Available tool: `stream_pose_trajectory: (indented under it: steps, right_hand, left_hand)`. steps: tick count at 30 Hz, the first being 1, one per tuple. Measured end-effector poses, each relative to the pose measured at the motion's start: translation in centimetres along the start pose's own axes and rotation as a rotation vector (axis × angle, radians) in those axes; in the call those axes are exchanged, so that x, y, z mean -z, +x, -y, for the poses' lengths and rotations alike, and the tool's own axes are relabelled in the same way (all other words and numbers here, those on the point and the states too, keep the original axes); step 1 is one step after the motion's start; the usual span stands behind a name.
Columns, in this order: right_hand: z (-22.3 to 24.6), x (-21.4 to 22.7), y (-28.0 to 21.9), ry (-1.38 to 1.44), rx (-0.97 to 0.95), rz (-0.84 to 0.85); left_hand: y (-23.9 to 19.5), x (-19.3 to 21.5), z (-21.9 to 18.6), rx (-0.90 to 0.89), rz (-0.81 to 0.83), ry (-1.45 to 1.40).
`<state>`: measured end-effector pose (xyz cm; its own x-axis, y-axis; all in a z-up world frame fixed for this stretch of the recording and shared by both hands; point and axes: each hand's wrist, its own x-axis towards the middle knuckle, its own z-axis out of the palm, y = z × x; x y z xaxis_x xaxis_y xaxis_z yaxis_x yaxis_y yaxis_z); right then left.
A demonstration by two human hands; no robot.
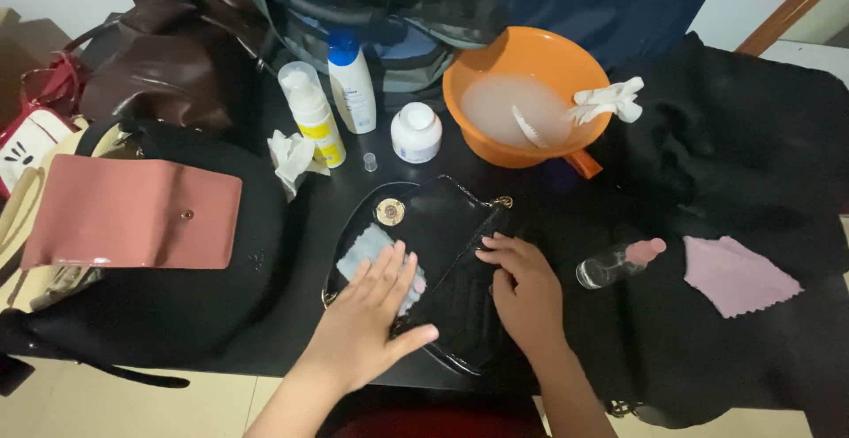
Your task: Cleaning and finishing a black quilted purse using cleaning sprays, soapy water, and a cloth.
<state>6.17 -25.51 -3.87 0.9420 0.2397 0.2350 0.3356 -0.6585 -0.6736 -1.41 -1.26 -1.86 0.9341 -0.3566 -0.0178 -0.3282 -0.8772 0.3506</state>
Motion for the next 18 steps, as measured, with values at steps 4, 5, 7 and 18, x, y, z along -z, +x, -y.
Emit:
stream_pose_trajectory:
  steps: [4, 5, 7, 18]
  right_hand:
    - [0.8, 1.0, -0.1, 0.146, 0.094, -0.102]
    - [1.1, 1.4, 0.0, 0.209, 0.145, -0.150]
    - [0.9, 1.7, -0.2, 0.219, 0.137, -0.192]
    - [1.0, 4.3, -5.8, 0.068, 0.211, -0.302]
  left_hand:
    - [-1.5, 1.9, -0.9, 0.053, 0.087, -0.258]
    - [-1.9, 2.0, -0.9, 0.044, 0.068, -0.309]
    - [-2.4, 2.1, -0.2, 0.027, 0.061, -0.365]
    - [0.4, 2.9, 1.6, -0.137, -0.143, -0.090]
